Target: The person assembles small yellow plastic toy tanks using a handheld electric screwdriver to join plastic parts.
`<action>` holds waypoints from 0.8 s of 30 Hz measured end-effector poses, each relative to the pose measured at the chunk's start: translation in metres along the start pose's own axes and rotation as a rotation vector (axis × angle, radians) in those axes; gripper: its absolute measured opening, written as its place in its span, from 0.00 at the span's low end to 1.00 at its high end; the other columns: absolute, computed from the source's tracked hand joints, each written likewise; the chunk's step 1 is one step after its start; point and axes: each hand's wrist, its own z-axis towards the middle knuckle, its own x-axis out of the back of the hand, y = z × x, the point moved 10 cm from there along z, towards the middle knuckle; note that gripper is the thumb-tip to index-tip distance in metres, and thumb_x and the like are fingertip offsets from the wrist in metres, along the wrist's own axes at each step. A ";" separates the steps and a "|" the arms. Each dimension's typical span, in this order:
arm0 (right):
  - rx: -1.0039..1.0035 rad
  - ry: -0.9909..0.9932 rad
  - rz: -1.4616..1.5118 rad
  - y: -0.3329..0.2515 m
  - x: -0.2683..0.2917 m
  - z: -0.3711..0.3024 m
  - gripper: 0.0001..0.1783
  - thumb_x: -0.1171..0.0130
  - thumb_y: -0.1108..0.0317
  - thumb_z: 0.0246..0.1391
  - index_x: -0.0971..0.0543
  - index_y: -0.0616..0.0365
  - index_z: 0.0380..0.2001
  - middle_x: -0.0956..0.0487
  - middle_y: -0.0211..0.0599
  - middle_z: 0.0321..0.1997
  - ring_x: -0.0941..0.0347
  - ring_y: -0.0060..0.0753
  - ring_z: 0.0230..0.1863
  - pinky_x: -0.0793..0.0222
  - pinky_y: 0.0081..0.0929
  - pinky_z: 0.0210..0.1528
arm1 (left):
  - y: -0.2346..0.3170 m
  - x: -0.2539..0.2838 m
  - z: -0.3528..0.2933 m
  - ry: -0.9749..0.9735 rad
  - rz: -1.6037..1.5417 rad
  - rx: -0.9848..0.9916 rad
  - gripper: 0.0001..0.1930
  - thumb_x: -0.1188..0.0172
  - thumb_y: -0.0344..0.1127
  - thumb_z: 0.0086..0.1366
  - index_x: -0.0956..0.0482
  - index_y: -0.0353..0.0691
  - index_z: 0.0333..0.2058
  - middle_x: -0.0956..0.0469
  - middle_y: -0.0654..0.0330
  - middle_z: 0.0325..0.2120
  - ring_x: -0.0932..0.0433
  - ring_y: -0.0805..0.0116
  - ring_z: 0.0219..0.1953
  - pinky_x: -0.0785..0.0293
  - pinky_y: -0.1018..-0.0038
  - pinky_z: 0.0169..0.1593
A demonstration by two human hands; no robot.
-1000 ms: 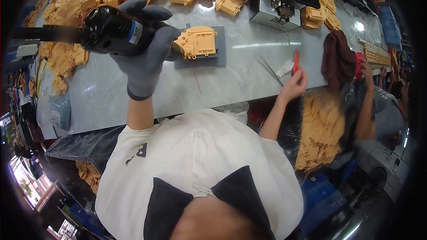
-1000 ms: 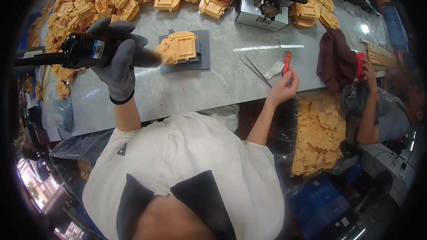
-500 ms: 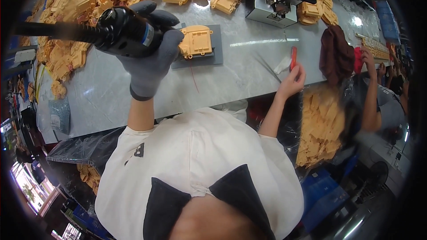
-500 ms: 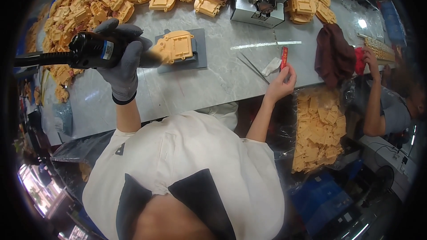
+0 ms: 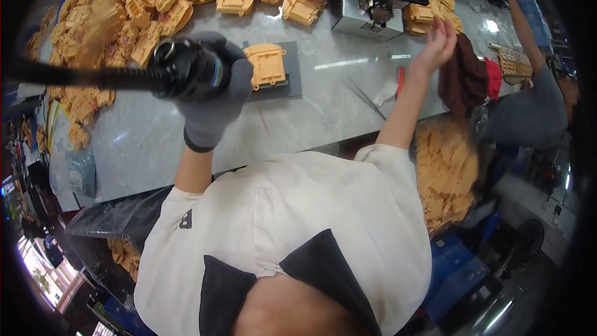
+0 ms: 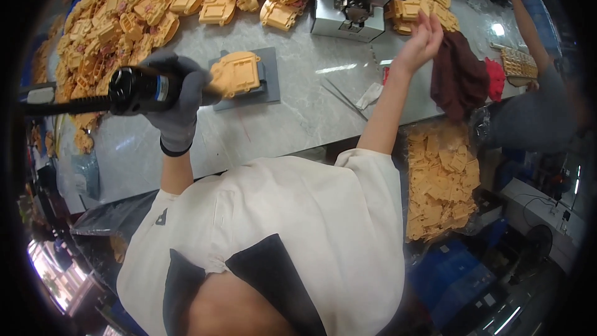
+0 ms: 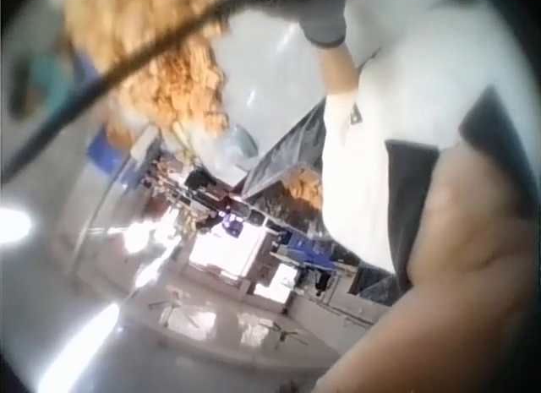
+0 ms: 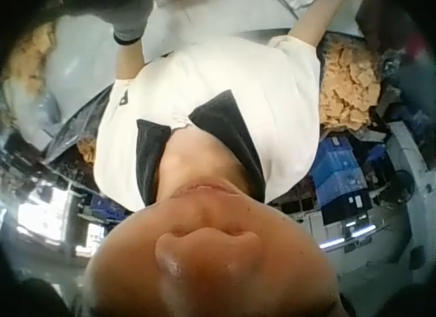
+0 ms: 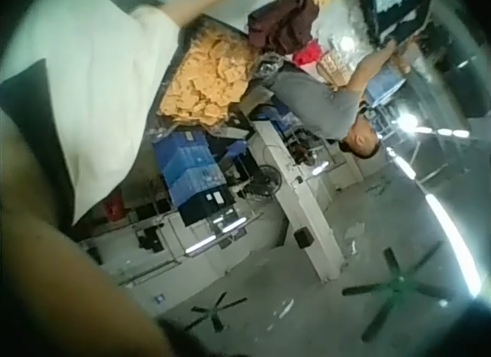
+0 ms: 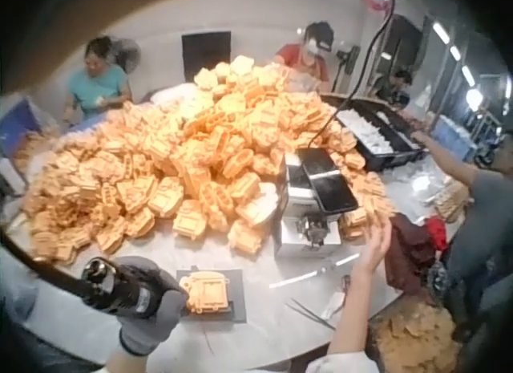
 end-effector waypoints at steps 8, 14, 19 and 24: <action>-0.259 -0.546 0.244 0.077 -0.123 0.086 0.22 0.61 0.64 0.62 0.34 0.62 0.56 0.26 0.41 0.51 0.30 0.30 0.52 0.34 0.24 0.53 | 0.009 0.012 -0.009 -0.083 -0.039 -0.103 0.29 0.44 0.18 0.49 0.40 0.38 0.52 0.25 0.49 0.35 0.24 0.67 0.28 0.23 0.70 0.35; -0.431 -0.592 0.360 0.110 -0.153 0.103 0.27 0.69 0.54 0.64 0.30 0.63 0.51 0.23 0.38 0.47 0.28 0.30 0.48 0.35 0.24 0.53 | 0.069 0.014 0.009 -0.006 -0.370 -0.277 0.31 0.43 0.28 0.54 0.44 0.43 0.57 0.27 0.47 0.41 0.26 0.65 0.24 0.25 0.66 0.33; -0.300 -0.425 0.295 0.115 -0.117 0.110 0.30 0.71 0.51 0.62 0.27 0.64 0.47 0.22 0.37 0.44 0.26 0.30 0.42 0.33 0.24 0.49 | 0.045 -0.028 0.021 -0.063 -0.429 -0.231 0.30 0.45 0.29 0.56 0.45 0.40 0.57 0.27 0.43 0.41 0.25 0.63 0.26 0.25 0.64 0.35; -0.266 -0.233 0.231 0.102 -0.104 0.086 0.31 0.72 0.53 0.59 0.22 0.65 0.37 0.20 0.38 0.36 0.26 0.28 0.37 0.32 0.24 0.42 | 0.029 -0.089 0.054 -0.087 -0.417 -0.199 0.30 0.47 0.25 0.54 0.47 0.35 0.55 0.27 0.41 0.41 0.21 0.60 0.29 0.22 0.65 0.38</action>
